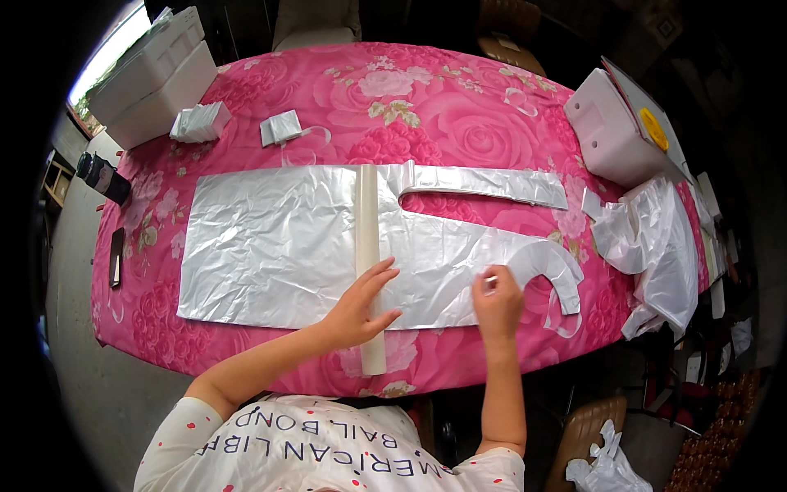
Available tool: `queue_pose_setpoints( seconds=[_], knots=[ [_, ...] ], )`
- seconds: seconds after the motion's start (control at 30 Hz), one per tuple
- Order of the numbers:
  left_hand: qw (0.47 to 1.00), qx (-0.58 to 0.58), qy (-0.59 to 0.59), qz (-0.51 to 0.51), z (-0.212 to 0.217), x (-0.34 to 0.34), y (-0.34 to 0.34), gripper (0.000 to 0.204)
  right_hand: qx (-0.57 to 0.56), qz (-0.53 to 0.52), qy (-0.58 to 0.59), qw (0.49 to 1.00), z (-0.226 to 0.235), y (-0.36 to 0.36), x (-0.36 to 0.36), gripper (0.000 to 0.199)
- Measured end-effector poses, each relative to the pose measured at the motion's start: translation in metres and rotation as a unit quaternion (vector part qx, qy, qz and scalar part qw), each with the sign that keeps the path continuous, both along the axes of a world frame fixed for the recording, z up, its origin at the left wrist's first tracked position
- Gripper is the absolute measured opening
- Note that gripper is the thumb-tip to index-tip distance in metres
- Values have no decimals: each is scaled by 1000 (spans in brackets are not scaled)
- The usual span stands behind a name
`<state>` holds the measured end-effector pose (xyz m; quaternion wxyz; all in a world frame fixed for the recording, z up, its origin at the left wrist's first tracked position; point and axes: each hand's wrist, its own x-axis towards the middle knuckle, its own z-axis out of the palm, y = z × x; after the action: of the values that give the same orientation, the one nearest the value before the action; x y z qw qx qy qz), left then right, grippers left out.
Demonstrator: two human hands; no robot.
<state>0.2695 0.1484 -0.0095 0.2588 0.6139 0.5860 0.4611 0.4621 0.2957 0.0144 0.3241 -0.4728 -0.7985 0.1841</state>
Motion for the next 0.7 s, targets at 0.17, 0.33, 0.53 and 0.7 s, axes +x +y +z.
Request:
queue_pose_setpoints(
  seconds=[0.17,0.33,0.53,0.7],
  knots=[
    [802,-281,-524,48,11,-12,6,39,30,292,20,956,16,-103,-69,23],
    [849,-294,-434,72,-4,-117,-47,28,44,224,14,973,5,-143,-62,31],
    [863,-363,-301,182,-2,-230,-126,16,-220,121,-238,938,-5,-154,-41,50],
    [885,-377,-126,243,7,-250,-123,14,-294,98,-176,934,-17,-152,-40,47]
  ],
)
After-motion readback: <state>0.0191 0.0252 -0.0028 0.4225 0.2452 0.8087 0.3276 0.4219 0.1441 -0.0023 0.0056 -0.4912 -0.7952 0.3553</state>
